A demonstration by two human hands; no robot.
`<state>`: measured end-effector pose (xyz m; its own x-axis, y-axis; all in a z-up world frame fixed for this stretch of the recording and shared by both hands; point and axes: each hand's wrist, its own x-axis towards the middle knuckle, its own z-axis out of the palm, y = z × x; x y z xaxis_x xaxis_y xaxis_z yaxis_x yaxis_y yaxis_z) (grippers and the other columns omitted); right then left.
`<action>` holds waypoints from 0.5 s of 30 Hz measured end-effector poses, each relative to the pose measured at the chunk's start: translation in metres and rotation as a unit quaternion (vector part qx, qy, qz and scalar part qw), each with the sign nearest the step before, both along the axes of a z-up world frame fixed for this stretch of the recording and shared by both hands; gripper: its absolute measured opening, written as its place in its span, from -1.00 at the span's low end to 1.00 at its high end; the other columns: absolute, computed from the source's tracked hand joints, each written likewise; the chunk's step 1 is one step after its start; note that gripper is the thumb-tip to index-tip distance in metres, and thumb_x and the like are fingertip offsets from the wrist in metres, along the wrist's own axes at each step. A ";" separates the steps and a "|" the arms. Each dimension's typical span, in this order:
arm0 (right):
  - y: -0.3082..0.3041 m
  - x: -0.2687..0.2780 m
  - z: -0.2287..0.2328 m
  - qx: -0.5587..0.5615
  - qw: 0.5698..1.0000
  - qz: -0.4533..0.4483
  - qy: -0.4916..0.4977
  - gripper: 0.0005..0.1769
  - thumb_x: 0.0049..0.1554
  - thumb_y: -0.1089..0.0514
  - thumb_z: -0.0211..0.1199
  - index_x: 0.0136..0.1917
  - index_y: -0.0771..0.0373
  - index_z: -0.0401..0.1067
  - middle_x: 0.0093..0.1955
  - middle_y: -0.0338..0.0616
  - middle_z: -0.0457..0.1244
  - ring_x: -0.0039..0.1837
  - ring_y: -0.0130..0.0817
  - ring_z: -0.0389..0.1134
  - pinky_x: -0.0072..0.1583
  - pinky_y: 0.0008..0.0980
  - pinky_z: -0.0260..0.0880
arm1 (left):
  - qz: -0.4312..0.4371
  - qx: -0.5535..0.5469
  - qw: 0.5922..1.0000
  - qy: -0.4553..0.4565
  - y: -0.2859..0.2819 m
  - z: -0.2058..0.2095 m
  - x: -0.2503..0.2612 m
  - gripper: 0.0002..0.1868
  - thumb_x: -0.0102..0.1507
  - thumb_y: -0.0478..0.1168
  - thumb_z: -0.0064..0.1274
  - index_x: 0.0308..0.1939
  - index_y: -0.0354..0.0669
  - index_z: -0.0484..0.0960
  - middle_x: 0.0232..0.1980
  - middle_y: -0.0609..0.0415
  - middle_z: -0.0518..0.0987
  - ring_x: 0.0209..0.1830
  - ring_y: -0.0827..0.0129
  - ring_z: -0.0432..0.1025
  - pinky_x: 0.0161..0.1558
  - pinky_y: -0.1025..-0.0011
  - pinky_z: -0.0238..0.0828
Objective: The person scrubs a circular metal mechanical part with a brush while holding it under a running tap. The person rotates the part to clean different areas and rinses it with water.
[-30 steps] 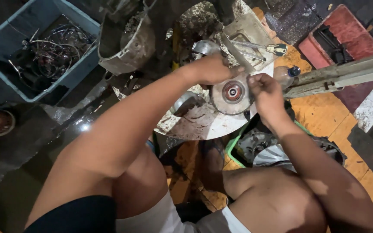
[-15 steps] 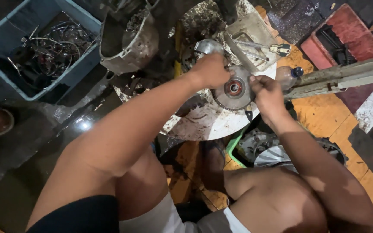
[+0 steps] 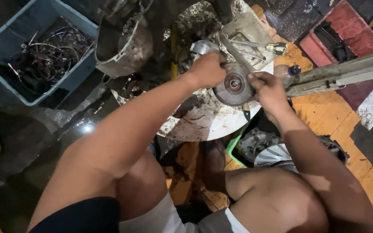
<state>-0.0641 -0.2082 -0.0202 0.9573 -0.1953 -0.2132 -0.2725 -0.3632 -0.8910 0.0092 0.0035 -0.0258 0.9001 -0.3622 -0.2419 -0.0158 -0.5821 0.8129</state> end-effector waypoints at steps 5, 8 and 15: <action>-0.015 0.006 -0.015 0.037 0.999 0.013 -0.002 -0.60 0.22 0.15 0.33 0.24 0.45 0.44 -0.07 -0.05 0.26 -0.17 -0.41 0.34 -0.19 -0.40 0.49 | -0.031 -0.028 0.999 0.006 -0.005 -0.024 0.009 -0.40 0.21 0.03 0.06 0.26 -0.20 0.59 0.19 -0.29 0.63 0.30 -0.18 0.47 0.31 -0.13 0.40; -0.014 0.000 0.018 0.034 0.999 0.034 -0.001 -0.64 0.21 0.27 0.25 0.25 0.47 0.43 -0.02 0.03 0.31 -0.11 -0.29 0.43 -0.19 -0.30 0.58 | -0.031 -0.025 0.999 0.001 -0.002 -0.020 0.007 -0.37 0.20 0.03 0.12 0.29 -0.18 0.57 0.20 -0.27 0.63 0.31 -0.17 0.47 0.32 -0.09 0.40; -0.130 0.013 -0.022 -0.153 0.969 -0.126 -0.147 -0.79 0.23 0.38 0.19 0.00 0.08 0.35 0.01 -0.20 0.31 0.03 -0.37 0.37 0.00 -0.41 0.43 | -0.013 -0.033 0.993 0.108 0.003 0.049 -0.021 -0.29 0.32 -0.11 0.07 0.53 -0.18 0.25 0.58 -0.08 0.27 0.53 0.00 0.23 0.50 0.25 0.17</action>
<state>-0.0507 -0.3379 -0.0427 0.8816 -0.4416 0.1666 -0.1375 -0.5780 -0.8044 -0.0120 0.0065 0.0232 0.8199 -0.4057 -0.4041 0.1497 -0.5292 0.8352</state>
